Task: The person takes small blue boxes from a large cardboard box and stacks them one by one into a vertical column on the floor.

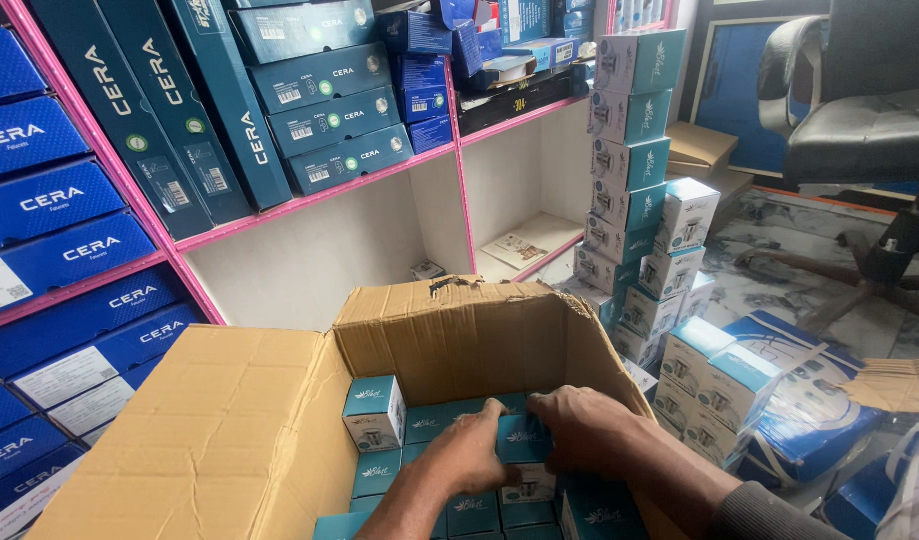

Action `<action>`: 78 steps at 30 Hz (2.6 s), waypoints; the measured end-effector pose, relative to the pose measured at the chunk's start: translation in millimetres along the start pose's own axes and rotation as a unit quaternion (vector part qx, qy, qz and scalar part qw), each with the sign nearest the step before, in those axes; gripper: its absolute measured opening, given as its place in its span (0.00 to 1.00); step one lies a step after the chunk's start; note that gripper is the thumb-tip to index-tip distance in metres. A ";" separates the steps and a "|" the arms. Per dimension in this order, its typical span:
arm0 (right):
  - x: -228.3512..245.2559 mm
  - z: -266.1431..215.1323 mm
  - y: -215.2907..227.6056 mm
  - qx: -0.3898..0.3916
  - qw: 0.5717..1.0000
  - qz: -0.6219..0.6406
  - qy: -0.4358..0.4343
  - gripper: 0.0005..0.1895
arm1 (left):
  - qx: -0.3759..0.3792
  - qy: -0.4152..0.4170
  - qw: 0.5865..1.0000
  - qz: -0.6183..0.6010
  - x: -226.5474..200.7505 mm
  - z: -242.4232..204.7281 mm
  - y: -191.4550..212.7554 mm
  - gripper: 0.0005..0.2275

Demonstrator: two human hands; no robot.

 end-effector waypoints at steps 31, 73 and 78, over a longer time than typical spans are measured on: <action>-52.9 -86.2 185.8 -0.416 0.885 0.200 -0.055 0.39 | -0.328 -0.221 0.918 -0.031 -154.0 -24.5 129.6 0.28; -300.8 -91.2 110.0 -0.384 0.817 0.270 -0.335 0.39 | -0.271 -0.262 0.922 -0.091 -297.1 192.0 -31.7 0.23; -290.2 -94.5 115.6 -0.371 0.819 0.269 -0.347 0.38 | -0.265 -0.254 0.927 -0.076 -294.4 200.7 -36.1 0.23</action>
Point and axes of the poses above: each hand's wrist, its own z-axis towards the middle knuckle, its own y-axis out of the back of the hand, x = y × z, the point moved 9 cm from there along z, towards the middle knuckle, and after that the axes turned 12 degrees about -x, right-handed, at the moved point
